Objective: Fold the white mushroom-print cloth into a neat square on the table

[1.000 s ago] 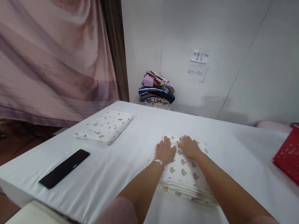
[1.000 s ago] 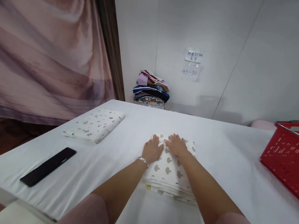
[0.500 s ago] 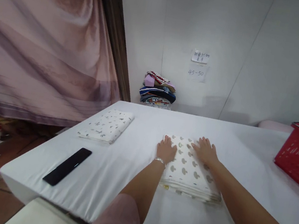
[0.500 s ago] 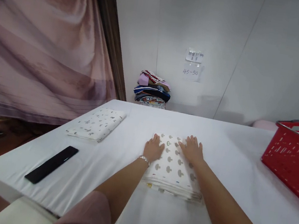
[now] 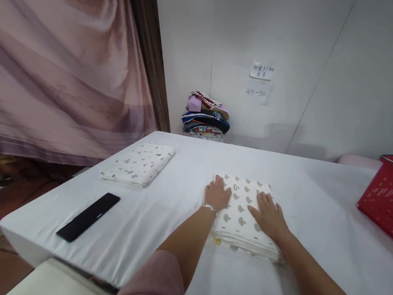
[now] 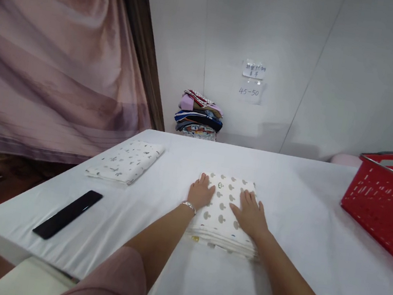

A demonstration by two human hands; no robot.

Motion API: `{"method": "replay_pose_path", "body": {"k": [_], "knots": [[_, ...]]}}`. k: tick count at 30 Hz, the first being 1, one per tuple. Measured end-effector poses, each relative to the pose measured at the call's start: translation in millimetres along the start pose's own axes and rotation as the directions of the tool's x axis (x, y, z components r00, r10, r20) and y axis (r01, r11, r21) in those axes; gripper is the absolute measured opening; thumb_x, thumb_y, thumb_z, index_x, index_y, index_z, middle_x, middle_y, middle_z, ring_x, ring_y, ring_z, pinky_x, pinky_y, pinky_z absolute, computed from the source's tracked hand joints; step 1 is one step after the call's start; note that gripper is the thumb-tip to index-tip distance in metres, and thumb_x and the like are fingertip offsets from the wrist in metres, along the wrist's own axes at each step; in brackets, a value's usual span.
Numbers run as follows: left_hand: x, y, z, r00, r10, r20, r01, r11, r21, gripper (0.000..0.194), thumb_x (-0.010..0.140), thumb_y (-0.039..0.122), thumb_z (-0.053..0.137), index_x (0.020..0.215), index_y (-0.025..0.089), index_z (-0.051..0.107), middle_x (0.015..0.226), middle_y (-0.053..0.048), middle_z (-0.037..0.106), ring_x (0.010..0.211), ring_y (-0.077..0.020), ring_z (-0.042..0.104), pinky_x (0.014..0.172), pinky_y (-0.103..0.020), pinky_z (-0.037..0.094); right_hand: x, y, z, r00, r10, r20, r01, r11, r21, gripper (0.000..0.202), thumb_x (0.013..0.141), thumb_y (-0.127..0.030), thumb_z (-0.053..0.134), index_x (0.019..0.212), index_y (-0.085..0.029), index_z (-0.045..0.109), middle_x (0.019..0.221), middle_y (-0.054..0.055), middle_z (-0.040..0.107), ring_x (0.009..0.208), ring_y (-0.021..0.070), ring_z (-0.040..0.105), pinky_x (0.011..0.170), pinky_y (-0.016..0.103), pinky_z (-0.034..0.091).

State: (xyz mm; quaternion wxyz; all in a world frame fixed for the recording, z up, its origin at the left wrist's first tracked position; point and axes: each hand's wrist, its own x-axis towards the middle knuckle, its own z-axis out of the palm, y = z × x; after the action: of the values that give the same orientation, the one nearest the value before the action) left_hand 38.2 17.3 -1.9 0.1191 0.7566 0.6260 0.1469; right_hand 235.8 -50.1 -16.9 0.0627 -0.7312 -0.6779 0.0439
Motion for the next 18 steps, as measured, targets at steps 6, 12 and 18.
{"method": "replay_pose_path", "body": {"k": [6, 12, 18], "knots": [[-1.3, -1.9, 1.4, 1.000, 0.001, 0.012, -0.001, 1.000, -0.020, 0.060, 0.088, 0.047, 0.029, 0.142, 0.020, 0.029, 0.154, -0.007, 0.020, 0.130, -0.0267, 0.035, 0.106, -0.042, 0.028, -9.1, -3.8, 0.2, 0.999, -0.014, 0.033, 0.014, 1.000, -0.012, 0.068, 0.091, -0.057, 0.021, 0.147, -0.018, 0.025, 0.155, 0.007, 0.017, 0.142, 0.0256, 0.008, 0.110, 0.050, 0.019], [5.9, 4.0, -14.3, 0.987, -0.048, 0.156, 0.058, 0.997, -0.059, 0.061, 0.088, 0.049, 0.030, 0.144, 0.025, 0.025, 0.156, -0.004, 0.012, 0.138, -0.0269, 0.024, 0.110, -0.046, 0.022, -5.6, -3.6, 0.8, 1.000, -0.011, 0.025, 0.011, 1.000, -0.018, 0.069, 0.091, -0.055, 0.021, 0.147, -0.015, 0.022, 0.155, 0.008, 0.017, 0.142, 0.0246, 0.010, 0.110, 0.051, 0.019], [-35.2, 6.8, -25.0, 0.990, 0.123, 0.075, -0.119, 0.992, -0.049, 0.078, 0.084, 0.068, 0.023, 0.145, 0.019, 0.025, 0.156, -0.006, 0.006, 0.143, -0.0263, -0.001, 0.114, -0.051, 0.001, -5.2, 0.0, 6.5, 1.000, -0.017, 0.005, 0.017, 1.000, 0.016, 0.067, 0.091, -0.054, 0.022, 0.147, -0.016, 0.024, 0.155, 0.007, 0.015, 0.142, 0.0260, 0.008, 0.109, 0.053, 0.019]]}}
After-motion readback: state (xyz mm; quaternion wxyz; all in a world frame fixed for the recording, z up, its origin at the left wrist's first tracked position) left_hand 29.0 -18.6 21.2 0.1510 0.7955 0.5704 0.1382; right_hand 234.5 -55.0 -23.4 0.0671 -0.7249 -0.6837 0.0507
